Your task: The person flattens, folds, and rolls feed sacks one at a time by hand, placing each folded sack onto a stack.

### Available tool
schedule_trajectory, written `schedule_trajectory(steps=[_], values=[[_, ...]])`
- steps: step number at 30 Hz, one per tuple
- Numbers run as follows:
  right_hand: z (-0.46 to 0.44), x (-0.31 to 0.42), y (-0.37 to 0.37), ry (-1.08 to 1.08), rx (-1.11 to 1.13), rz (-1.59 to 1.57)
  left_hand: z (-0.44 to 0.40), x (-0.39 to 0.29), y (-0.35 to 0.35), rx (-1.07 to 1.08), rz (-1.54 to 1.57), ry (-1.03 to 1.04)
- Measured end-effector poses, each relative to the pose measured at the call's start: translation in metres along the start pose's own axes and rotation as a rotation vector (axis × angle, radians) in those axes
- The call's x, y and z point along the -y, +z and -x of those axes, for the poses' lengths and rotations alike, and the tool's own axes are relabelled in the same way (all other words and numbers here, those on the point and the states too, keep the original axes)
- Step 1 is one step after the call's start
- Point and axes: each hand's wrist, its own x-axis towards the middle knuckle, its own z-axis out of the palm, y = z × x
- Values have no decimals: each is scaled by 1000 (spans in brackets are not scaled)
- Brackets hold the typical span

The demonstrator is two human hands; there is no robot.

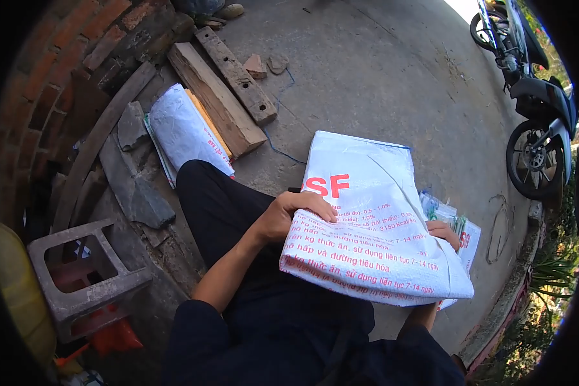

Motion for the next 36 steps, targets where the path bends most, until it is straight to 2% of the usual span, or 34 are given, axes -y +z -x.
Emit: schedule_trajectory(steps=[2, 3, 6, 7, 8, 9, 10, 12, 13, 14, 15, 16, 17, 19, 22, 23, 24, 26, 27, 29, 30, 31, 32, 33, 34, 35, 36], values=[[8, 21, 1, 127, -3, -10, 7, -10, 5, -53, -340, 74], [9, 27, -1, 117, 32, 9, 11, -17, 12, -78, -464, 65], [5, 59, -8, 261, 191, 104, 34, -12, 23, -90, -585, 102], [32, 58, -6, 271, 190, 106, 42, -10, 27, -149, -583, 57], [78, 54, -4, 486, -42, 140, 50, -8, 31, -209, -580, 13], [107, 52, -8, 696, -280, 175, 64, 1, 37, -357, -498, -36], [106, 50, -17, 620, 165, 771, 66, 0, 40, -352, -489, -40], [72, 68, -3, 1009, 123, 336, 67, -3, 46, -407, -500, -198], [68, 69, -2, 1168, 111, 160, 72, -4, 44, -378, -520, -368], [65, 65, 6, 1164, -3, 58, 70, -8, 47, -410, -404, -527], [59, 66, 6, 1164, 5, 43, 68, -10, 48, -440, -285, -685], [38, 72, 14, 1166, 13, 27, 69, -6, 48, -490, -233, -685], [36, 69, 20, 1130, -99, -21, 80, 5, 43, -477, -215, -769], [24, 69, 26, 1132, -160, -38, 86, 8, 39, -428, -266, -905], [16, 65, 28, 1115, -146, -1, 76, 1, 44, -480, -405, -880], [15, 63, 28, 1109, -151, 28, 78, 4, 41, -468, -254, -888], [16, 60, 26, 1117, -151, 68, 76, 5, 42, -460, -176, -798], [12, 58, 26, 1079, -287, -45, 75, 1, 44, -406, 30, -643], [13, 56, 26, 1068, -344, -93, 74, -2, 46, -406, 34, -643], [10, 56, 26, 1079, -378, -155, 72, -9, 50, -332, -169, -511], [10, 56, 26, 1087, -411, -220, 71, -9, 50, -330, -169, -512], [14, 55, 26, 1088, -414, -221, 70, -8, 49, -334, -254, -600], [22, 51, 25, 991, -423, -236, 69, -7, 48, -338, -338, -686], [29, 49, 21, 892, -430, -249, 72, -3, 47, -337, -337, -684], [33, 51, 16, 807, -353, -441, 77, 3, 46, -411, -201, -697], [36, 49, 12, 787, -264, -437, 81, 9, 45, -483, -63, -710], [41, 48, 10, 768, -177, -432, 86, 15, 44, -482, -59, -712]])
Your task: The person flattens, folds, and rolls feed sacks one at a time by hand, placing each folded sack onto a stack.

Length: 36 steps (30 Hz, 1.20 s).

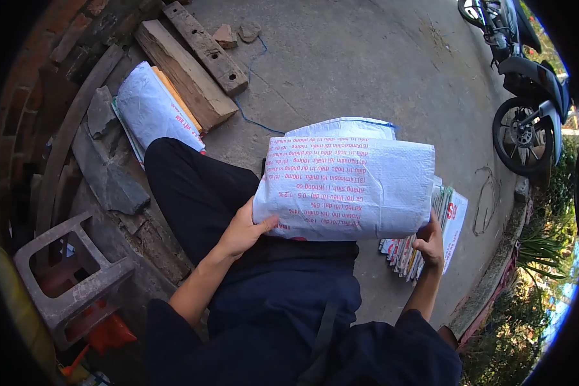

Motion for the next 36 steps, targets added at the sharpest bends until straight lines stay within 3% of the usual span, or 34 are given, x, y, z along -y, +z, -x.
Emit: schedule_trajectory(steps=[3, 5, 8, 11, 18, 23, 25, 26, 28, 31, 36], values=[[-13, -12, 2, 135, 78, 467, -5, 10, -3, -93, 385, -150], [-23, -24, 13, 193, 6, 280, -9, 10, -5, -109, 372, -155], [-34, -38, 25, 44, -172, 94, -17, 9, -1, -134, 382, -158], [-48, -27, 43, 50, -346, 297, -29, 2, -2, -177, 320, -162], [-61, -32, 43, 75, -473, 260, -70, 5, -6, -242, 134, -257], [-62, -27, 42, 139, -456, 322, -89, -16, 0, -72, 320, -434], [-59, -14, 45, 327, -376, 924, -97, -12, -3, -52, 398, -464], [-50, -15, 49, 112, -320, 1253, -99, -10, -7, -60, 400, -463], [-46, -6, 62, -78, -267, 1838, -99, -5, -10, -39, 403, -414], [-63, 40, 101, -108, -96, 1720, -99, -8, -10, -53, 468, -337], [-166, 5, 108, -454, -174, 1441, -99, -13, -6, 14, 429, -81]])
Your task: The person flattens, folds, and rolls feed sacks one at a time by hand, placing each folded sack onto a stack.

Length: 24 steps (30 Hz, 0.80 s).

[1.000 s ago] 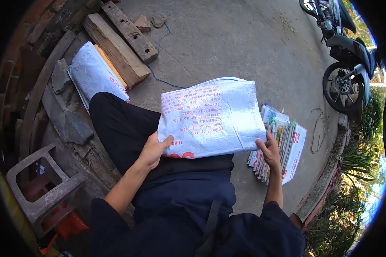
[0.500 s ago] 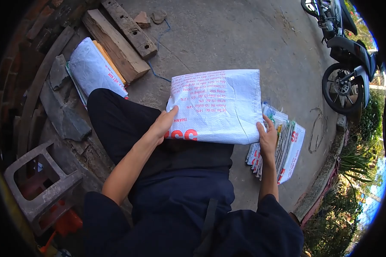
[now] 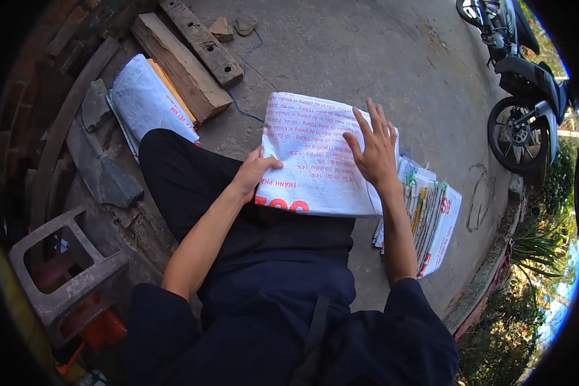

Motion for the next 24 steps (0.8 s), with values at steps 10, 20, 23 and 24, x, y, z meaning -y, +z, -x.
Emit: schedule_trajectory(steps=[10, 20, 23, 24], values=[[-24, -30, 53, 241, 162, -45, 2, -26, -1, 39, -47, 273], [-37, 35, 84, -95, 53, -160, -96, -97, -125, -301, -175, 82], [-36, 57, 134, -243, 331, 35, -104, -73, -137, -515, -396, 220], [-40, 61, 142, -195, 392, 21, -98, -71, -127, -541, -561, 257]])
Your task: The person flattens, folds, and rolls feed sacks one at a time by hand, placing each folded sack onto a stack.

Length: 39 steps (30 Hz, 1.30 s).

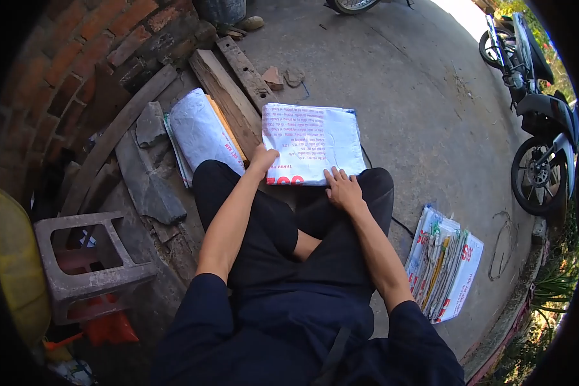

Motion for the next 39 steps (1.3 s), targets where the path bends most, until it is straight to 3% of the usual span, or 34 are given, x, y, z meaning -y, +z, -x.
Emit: schedule_trajectory(steps=[2, 5, 9, 13, 15, 18, 23, 25, 29, 35, 37, 38, 39], values=[[-5, 2, 6, 47, 17, -59, 12, 4, 10, -89, -216, 58], [-8, 0, 9, 100, 3, -23, 23, 10, 24, -26, 29, -63], [-2, 6, 6, 58, -105, -41, 5, 36, 27, 24, 69, -136], [-3, 8, 10, -124, -149, -22, -4, 40, 29, -41, -42, -87], [-3, 11, 7, -194, -180, -53, -6, 42, 30, -107, -146, -161], [-4, 10, 9, -129, -44, -167, -11, 42, 27, -149, -153, -239], [-5, 6, 8, -69, 13, -247, 0, 32, 23, -156, -260, -161], [-5, 3, 13, -111, -66, -258, 10, 26, 27, -260, -305, -13], [-7, 2, 17, -81, -13, -252, 22, 13, 37, -415, -428, 163], [-6, 4, 8, -106, -34, -223, 11, 5, 29, -327, -273, 225], [-5, 4, 10, -119, -132, -231, 4, 21, 25, -153, -205, 227], [-6, 4, 9, -121, -150, -221, 5, 24, 23, -61, -138, 129], [-8, 3, 7, -123, -145, -222, 5, 27, 23, -62, -138, 124]])
